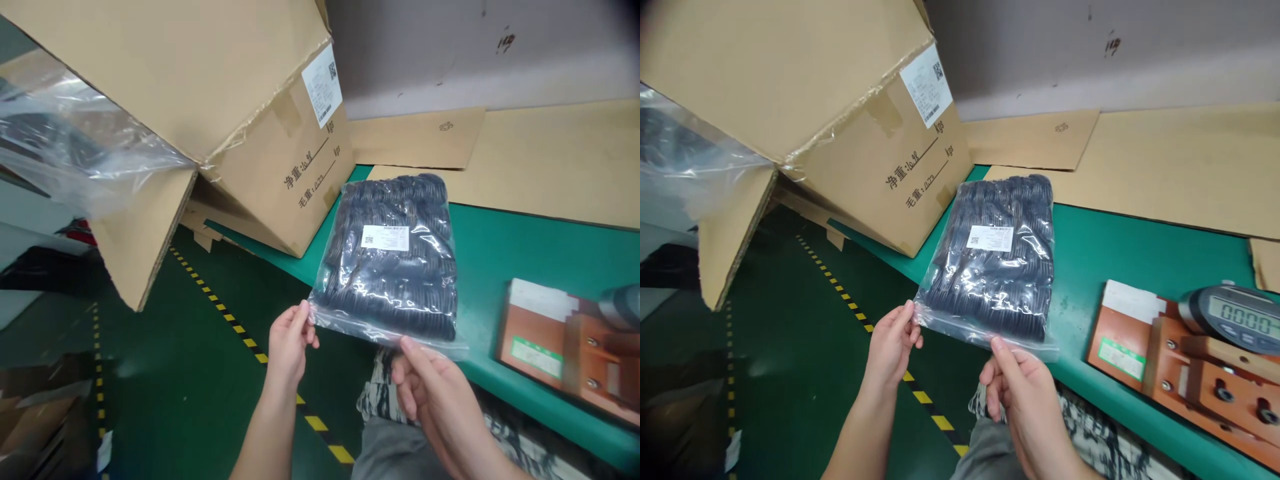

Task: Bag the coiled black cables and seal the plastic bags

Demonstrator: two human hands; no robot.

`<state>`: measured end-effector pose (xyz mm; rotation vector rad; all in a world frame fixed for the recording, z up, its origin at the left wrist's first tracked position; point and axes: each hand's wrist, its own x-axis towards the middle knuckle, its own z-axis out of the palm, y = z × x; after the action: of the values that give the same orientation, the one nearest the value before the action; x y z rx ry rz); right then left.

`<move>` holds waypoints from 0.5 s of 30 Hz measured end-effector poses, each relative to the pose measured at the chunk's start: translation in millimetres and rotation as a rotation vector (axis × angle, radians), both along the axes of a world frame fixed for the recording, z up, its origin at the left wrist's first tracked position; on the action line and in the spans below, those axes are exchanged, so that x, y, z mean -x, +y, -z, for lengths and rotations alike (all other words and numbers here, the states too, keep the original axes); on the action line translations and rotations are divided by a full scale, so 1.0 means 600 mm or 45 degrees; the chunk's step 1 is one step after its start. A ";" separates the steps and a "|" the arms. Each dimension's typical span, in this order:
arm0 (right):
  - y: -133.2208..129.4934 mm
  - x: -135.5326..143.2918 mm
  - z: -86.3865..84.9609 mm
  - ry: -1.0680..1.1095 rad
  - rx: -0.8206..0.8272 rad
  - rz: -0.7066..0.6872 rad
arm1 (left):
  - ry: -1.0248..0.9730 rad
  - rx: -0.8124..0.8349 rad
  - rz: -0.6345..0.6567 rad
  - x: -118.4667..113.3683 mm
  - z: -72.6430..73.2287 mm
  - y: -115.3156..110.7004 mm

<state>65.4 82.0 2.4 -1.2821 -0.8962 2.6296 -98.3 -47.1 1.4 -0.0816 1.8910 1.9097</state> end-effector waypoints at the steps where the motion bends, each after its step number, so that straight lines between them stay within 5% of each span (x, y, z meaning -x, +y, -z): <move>1: 0.004 -0.008 0.000 -0.020 -0.005 0.003 | -0.005 0.020 0.030 0.003 -0.001 -0.003; 7: 0.034 -0.059 0.004 -0.102 -0.045 0.196 | 0.015 0.036 0.070 0.012 -0.003 -0.010; 15: 0.047 -0.074 0.011 -0.076 -0.028 0.133 | -0.003 -0.077 0.042 0.002 -0.003 0.003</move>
<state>109.8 110.5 -4.1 -1.3701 -0.8394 2.5074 -99.7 -45.1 3.1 -0.0342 1.8202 1.9423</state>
